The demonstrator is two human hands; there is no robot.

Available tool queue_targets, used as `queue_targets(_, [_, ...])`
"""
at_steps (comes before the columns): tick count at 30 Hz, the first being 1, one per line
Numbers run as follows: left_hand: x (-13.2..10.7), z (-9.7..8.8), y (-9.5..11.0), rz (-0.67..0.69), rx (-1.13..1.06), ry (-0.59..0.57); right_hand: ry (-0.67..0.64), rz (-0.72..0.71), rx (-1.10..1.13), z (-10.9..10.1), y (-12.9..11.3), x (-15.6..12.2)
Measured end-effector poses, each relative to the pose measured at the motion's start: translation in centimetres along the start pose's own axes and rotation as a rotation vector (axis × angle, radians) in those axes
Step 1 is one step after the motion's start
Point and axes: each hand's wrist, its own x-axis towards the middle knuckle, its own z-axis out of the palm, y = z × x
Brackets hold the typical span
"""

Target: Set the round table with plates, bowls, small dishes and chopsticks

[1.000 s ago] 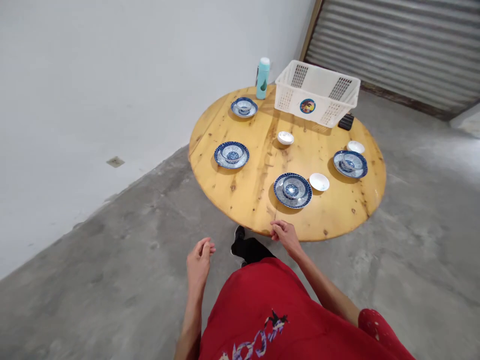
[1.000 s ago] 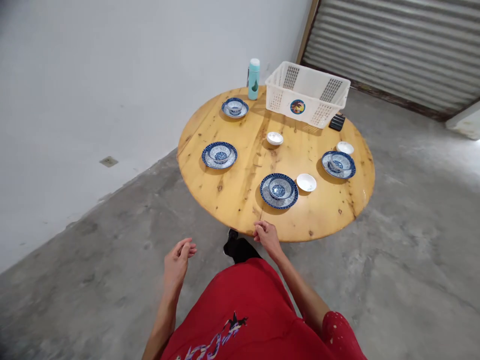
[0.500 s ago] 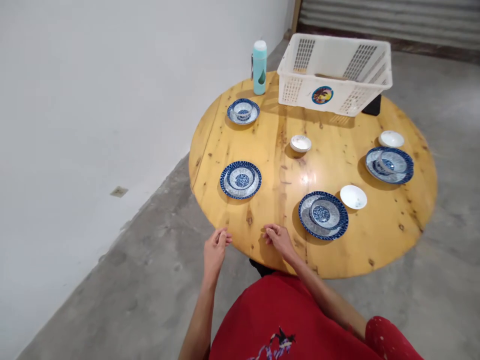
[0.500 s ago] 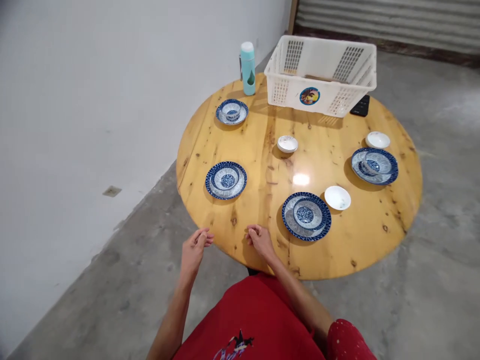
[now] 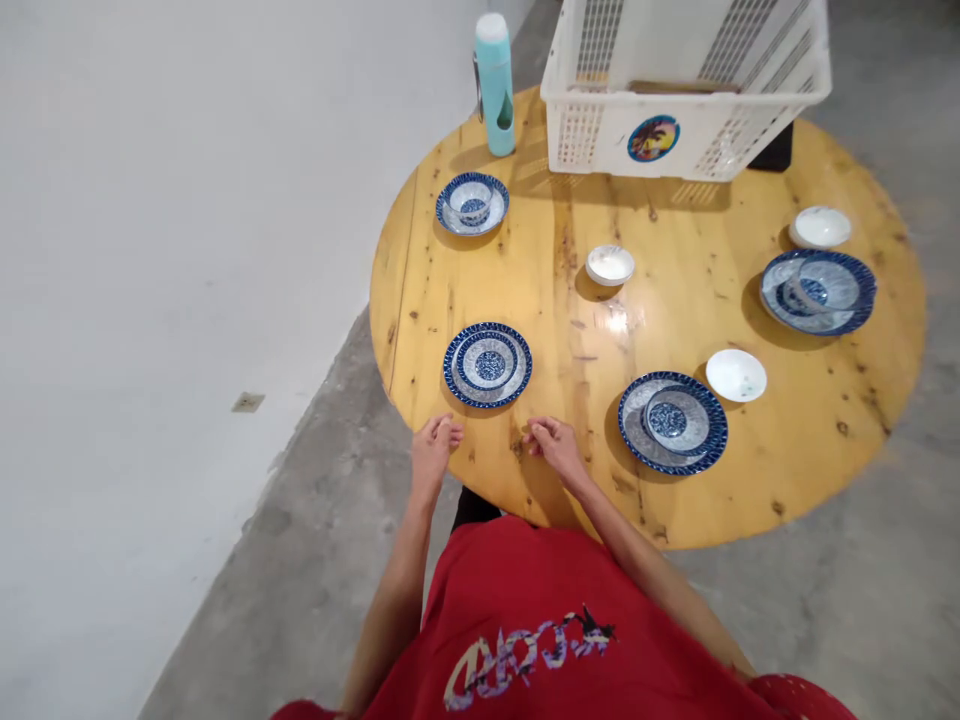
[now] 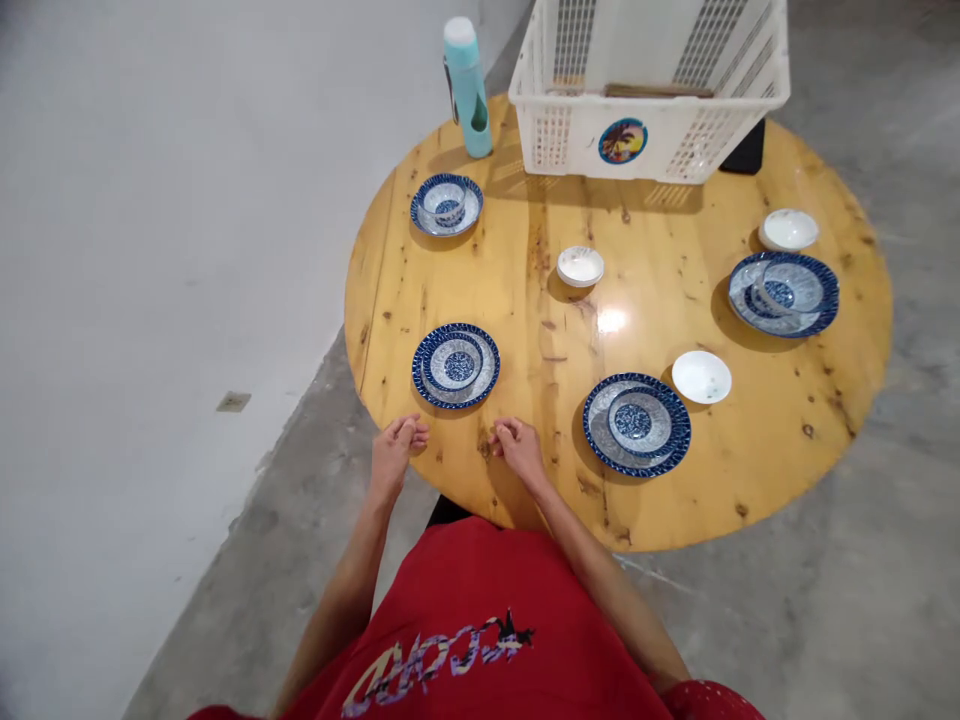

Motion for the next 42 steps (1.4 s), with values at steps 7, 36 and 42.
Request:
queue_targets(7, [6.6, -0.9, 1.4, 0.007, 0.06, -0.12, 0.117, -0.052, 0.036, 3.3, -1.4, 2.9])
queue_targets(36, [19.4, -2.5, 6.6, 0.241, 0.416, -0.628, 0.469, -0.042, -0.057, 10.9, -4.4, 4.6])
queue_targets(42, [19.4, -3.5, 6.4, 0.126, 0.349, -0.597, 0.525, -0.034, -0.075, 8.9, -4.6, 4.6])
